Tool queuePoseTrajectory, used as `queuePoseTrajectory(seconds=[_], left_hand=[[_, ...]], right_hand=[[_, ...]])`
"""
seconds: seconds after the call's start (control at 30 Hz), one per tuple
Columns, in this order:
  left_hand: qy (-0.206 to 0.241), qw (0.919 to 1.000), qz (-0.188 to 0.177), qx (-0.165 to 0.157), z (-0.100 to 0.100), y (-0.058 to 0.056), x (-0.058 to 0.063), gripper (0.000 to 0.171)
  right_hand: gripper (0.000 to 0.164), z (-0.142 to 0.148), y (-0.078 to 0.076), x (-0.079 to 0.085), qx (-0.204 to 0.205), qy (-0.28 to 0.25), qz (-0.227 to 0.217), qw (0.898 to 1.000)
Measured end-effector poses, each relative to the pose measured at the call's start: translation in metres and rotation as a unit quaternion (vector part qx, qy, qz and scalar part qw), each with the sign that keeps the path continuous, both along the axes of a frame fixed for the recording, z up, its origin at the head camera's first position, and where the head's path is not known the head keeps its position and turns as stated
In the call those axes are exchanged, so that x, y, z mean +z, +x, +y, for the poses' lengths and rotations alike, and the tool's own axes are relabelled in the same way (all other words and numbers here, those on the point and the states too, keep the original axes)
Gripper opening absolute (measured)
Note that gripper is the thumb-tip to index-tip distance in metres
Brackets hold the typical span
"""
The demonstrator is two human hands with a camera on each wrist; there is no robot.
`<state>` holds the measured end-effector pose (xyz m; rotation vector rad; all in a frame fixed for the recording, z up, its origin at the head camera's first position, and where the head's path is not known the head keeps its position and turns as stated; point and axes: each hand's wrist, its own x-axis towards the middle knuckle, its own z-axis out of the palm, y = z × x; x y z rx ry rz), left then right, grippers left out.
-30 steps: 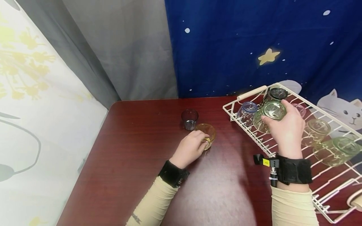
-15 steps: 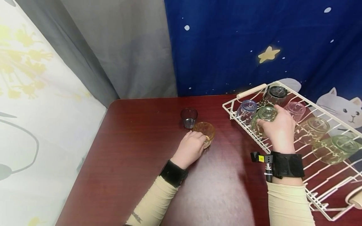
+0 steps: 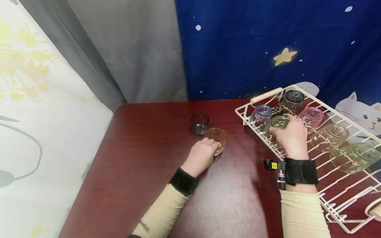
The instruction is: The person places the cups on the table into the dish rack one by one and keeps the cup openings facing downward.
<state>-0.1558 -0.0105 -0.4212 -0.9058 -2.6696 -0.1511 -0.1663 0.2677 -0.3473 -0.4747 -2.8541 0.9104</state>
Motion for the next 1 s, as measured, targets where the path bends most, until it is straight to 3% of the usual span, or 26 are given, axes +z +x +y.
queuePoseTrajectory(seconds=[0.3, 0.53, 0.67, 0.8, 0.9, 1.0], left_hand=[[-0.005, 0.9998, 0.021, 0.004, 0.000, 0.000, 0.001, 0.010], [0.019, 0.9998, 0.002, -0.002, 0.000, -0.001, 0.001, 0.010], [0.030, 0.9995, 0.013, -0.001, -0.002, -0.001, 0.000, 0.011], [0.041, 0.9987, 0.029, 0.000, -0.004, 0.000, -0.003, 0.015], [0.049, 0.9979, 0.042, 0.005, -0.006, 0.000, -0.002, 0.015], [0.059, 0.9965, 0.058, 0.011, -0.008, 0.000, 0.001, 0.013]], right_hand=[[0.079, 0.003, 0.000, 0.002, 0.008, 0.006, -0.022, 1.000], [0.083, 0.005, 0.001, 0.003, 0.005, -0.003, -0.041, 0.999], [0.086, 0.004, 0.002, 0.002, -0.001, -0.019, -0.037, 0.999], [0.083, -0.002, 0.005, 0.001, -0.022, -0.012, 0.008, 1.000], [0.076, -0.013, 0.008, 0.003, -0.030, -0.007, 0.070, 0.997], [0.069, -0.026, 0.012, 0.008, 0.001, -0.029, 0.139, 0.990]])
